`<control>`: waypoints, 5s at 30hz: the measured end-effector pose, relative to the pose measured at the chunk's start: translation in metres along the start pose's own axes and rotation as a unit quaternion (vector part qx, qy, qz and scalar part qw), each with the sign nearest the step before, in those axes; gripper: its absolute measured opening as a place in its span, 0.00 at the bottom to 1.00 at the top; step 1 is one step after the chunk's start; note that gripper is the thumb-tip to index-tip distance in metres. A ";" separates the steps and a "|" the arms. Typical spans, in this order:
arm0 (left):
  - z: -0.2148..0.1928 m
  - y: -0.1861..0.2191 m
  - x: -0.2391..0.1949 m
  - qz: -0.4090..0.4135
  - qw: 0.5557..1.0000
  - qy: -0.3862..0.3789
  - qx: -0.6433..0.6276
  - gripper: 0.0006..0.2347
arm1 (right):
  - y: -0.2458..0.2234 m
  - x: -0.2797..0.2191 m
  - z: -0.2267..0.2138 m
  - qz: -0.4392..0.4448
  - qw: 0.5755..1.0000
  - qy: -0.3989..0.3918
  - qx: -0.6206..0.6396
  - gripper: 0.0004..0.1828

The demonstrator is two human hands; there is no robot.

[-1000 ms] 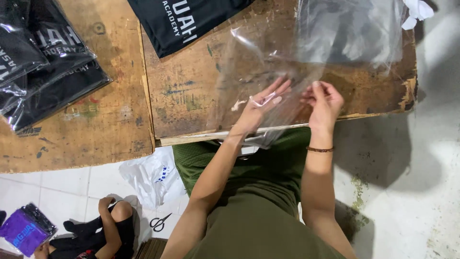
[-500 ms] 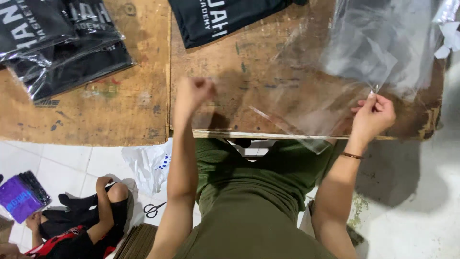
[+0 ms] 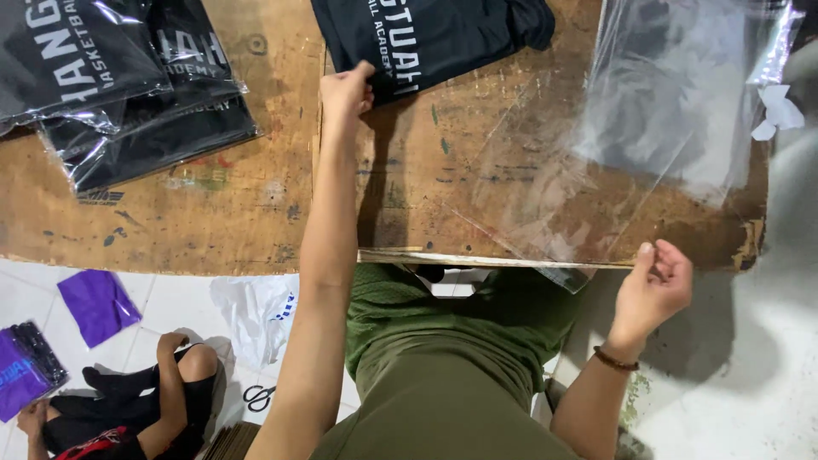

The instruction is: Folding black t-shirts and placing them into clear plastic bags for shipping

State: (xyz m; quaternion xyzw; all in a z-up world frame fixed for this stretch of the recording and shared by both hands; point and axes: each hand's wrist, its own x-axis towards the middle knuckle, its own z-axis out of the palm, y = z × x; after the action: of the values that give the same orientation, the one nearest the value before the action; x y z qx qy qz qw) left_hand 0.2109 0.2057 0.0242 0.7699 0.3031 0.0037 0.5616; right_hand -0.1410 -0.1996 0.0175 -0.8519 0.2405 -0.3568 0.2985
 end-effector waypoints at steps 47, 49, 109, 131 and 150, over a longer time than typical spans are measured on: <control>-0.048 -0.063 0.026 0.208 0.948 -0.158 0.180 0.18 | -0.228 -0.049 0.200 0.536 0.538 -0.263 0.595 0.21; -0.047 -0.080 0.026 0.202 0.952 -0.161 0.167 0.12 | -0.226 -0.055 0.204 0.515 0.571 -0.273 0.578 0.29; -0.159 -0.066 -0.297 0.478 0.767 -0.248 -0.348 0.17 | -0.241 -0.091 0.022 -0.187 0.646 -0.398 0.624 0.27; 0.060 -0.100 -0.186 0.666 0.652 -0.334 0.139 0.07 | 0.013 -0.138 -0.101 0.102 0.915 0.004 0.391 0.30; -0.023 -0.043 -0.252 0.542 0.760 -0.357 0.042 0.03 | -0.104 -0.096 -0.044 0.146 0.907 -0.271 0.286 0.19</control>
State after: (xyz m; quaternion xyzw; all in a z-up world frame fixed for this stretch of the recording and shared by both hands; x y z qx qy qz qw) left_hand -0.0226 0.1153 0.0799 0.7743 -0.3873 0.0197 0.5001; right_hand -0.2140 -0.0817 0.0685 -0.7490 0.1598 -0.1184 0.6320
